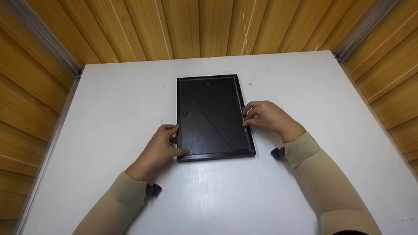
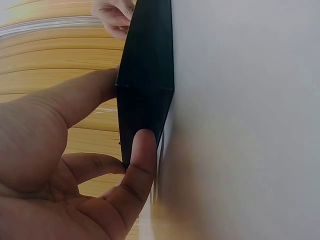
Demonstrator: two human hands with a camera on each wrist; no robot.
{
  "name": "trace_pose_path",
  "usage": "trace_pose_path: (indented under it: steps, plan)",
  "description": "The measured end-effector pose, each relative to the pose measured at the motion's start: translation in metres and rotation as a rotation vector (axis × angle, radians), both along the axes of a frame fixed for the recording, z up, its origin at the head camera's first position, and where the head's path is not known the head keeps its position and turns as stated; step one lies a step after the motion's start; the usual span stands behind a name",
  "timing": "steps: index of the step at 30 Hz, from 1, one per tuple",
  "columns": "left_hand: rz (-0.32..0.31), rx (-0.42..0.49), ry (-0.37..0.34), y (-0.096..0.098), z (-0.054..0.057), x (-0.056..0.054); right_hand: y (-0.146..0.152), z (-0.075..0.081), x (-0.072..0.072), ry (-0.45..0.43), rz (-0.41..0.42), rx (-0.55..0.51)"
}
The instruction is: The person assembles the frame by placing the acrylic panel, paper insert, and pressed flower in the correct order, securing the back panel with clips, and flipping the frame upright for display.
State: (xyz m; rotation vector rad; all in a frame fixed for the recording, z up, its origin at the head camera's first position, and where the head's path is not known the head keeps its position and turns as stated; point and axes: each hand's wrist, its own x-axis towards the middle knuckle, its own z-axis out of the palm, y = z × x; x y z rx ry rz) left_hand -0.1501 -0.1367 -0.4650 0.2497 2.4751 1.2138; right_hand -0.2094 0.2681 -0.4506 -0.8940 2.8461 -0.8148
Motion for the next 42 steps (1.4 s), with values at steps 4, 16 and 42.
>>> trace_pose_path:
  steps: [4, 16, 42]
  plan:
    - [-0.005, 0.002, 0.015, -0.001, 0.0, 0.0, -0.011, 0.015, 0.003, 0.051, -0.003, 0.178]
    - [-0.003, 0.0, 0.036, -0.003, 0.003, -0.002, -0.04, 0.041, -0.001, 0.157, 0.085, 0.464]
    - [0.016, 0.002, 0.046, 0.013, 0.001, 0.015, -0.011, -0.01, -0.05, -0.322, -0.366, -0.034]
